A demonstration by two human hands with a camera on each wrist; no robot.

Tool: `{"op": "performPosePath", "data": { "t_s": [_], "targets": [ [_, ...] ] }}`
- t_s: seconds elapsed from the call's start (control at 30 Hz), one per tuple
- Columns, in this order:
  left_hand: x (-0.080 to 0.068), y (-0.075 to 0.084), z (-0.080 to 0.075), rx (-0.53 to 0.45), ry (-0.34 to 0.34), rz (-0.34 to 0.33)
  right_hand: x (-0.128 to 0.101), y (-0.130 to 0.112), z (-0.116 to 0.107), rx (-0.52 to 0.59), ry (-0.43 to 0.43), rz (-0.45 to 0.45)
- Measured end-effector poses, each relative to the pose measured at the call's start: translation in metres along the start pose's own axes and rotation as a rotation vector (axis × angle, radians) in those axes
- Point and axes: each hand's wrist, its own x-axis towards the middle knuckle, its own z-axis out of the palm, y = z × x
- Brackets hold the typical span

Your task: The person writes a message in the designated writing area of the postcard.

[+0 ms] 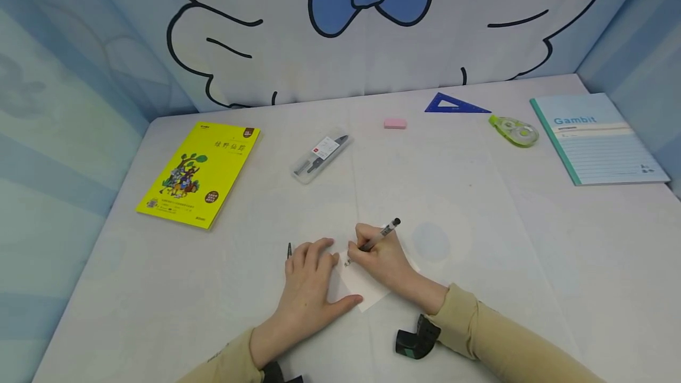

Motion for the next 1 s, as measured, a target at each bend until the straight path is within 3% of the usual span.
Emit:
{"op": "performPosePath", "data": {
  "t_s": [0.57,0.8,1.0],
  "targets": [
    [0.0005,0.0011,-0.0006,0.019,-0.015,-0.008,-0.0006,-0.0006,-0.0011,0.017,-0.009,0.02],
    [0.0003,0.0012,-0.0004,0.02,-0.011,-0.009,-0.001,0.0014,-0.002,0.058,0.077,0.034],
    [0.0005,0.0013,-0.0003,0.019,-0.012,-0.008,0.0001,0.0011,-0.0036,0.014,0.027,0.045]
  ]
}}
